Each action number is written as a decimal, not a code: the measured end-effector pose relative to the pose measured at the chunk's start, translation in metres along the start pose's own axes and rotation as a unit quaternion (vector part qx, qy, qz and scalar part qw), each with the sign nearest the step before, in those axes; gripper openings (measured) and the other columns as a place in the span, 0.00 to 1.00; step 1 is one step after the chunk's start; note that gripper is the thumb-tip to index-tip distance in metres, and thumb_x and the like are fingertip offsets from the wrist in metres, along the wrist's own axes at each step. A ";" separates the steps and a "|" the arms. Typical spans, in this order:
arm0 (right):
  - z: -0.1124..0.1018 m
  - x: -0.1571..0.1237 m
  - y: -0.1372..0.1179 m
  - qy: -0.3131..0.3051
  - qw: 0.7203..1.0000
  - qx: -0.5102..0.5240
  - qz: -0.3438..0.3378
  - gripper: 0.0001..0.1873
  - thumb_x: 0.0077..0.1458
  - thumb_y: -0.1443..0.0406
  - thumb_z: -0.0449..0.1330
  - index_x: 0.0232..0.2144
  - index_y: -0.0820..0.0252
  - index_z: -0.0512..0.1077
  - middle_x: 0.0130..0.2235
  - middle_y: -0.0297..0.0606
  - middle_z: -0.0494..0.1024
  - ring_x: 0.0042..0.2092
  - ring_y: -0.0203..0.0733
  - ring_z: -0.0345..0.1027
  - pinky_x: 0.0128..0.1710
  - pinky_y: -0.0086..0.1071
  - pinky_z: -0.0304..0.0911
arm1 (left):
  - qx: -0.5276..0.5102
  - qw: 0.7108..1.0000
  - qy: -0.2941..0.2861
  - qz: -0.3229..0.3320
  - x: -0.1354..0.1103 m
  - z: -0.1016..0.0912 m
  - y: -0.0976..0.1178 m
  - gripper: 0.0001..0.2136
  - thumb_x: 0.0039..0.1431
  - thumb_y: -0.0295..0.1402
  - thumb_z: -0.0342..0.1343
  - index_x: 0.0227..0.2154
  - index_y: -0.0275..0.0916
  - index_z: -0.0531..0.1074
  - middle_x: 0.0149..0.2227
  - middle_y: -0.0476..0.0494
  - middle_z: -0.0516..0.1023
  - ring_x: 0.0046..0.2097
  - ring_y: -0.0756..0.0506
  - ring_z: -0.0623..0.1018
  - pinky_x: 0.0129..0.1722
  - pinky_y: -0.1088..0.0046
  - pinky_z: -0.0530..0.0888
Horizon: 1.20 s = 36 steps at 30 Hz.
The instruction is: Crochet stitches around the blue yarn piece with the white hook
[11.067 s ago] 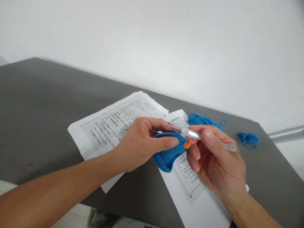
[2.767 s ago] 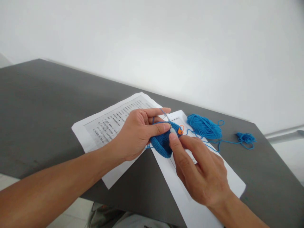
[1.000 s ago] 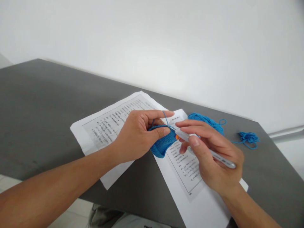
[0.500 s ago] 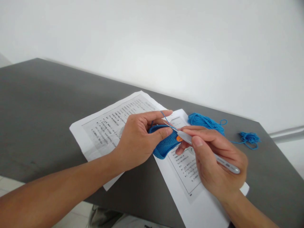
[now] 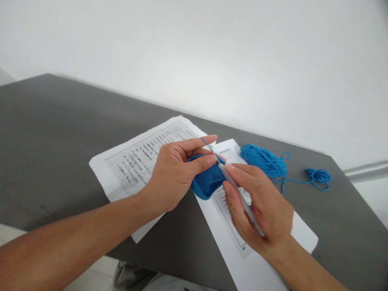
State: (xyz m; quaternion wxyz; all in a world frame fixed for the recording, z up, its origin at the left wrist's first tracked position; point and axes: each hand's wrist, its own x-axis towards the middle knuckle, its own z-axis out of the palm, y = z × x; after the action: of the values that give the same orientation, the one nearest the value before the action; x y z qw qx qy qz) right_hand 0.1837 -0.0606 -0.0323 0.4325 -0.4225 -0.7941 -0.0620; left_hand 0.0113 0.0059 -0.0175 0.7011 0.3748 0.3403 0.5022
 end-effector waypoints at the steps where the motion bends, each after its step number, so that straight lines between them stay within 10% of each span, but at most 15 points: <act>1: -0.002 0.001 0.000 -0.008 0.999 -0.044 -0.026 0.20 0.67 0.74 0.65 0.60 0.62 0.75 0.49 0.49 0.87 0.48 0.47 0.84 0.44 0.36 0.82 | -0.013 1.000 -0.006 -0.010 0.000 0.000 0.001 0.21 0.45 0.24 0.78 0.45 0.40 0.89 0.31 0.48 0.88 0.34 0.50 0.84 0.37 0.78 0.79; 11: -0.017 0.003 0.000 -0.016 0.989 -0.119 -0.087 0.22 0.65 0.74 0.67 0.60 0.61 0.75 0.50 0.47 0.88 0.45 0.45 0.86 0.39 0.31 0.82 | -0.083 0.986 -0.141 -0.041 -0.003 -0.002 0.013 0.13 0.52 0.28 0.78 0.41 0.40 0.89 0.34 0.43 0.90 0.35 0.49 0.85 0.39 0.76 0.81; 21: -0.028 0.006 0.019 0.010 0.996 0.074 -0.047 0.33 0.60 0.76 0.71 0.65 0.53 0.77 0.47 0.40 0.88 0.42 0.44 0.84 0.39 0.36 0.83 | -0.019 0.992 -0.113 -0.057 0.003 -0.007 0.011 0.16 0.46 0.28 0.81 0.40 0.39 0.89 0.33 0.44 0.89 0.34 0.49 0.85 0.37 0.76 0.80; 36: -0.046 0.006 0.021 -0.030 0.997 0.073 -0.025 0.33 0.61 0.73 0.71 0.65 0.45 0.76 0.47 0.38 0.89 0.38 0.49 0.86 0.36 0.42 0.85 | 0.040 0.987 -0.130 -0.086 0.009 -0.013 0.023 0.12 0.47 0.28 0.80 0.37 0.39 0.90 0.30 0.44 0.88 0.30 0.48 0.84 0.32 0.76 0.79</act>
State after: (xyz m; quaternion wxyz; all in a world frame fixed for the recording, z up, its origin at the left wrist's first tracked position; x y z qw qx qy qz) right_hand 0.2269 -0.0647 -0.0053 0.4361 -0.3717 -0.8196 -0.0017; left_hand -0.0076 0.0222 -0.0049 0.7644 0.4342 0.2970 0.3727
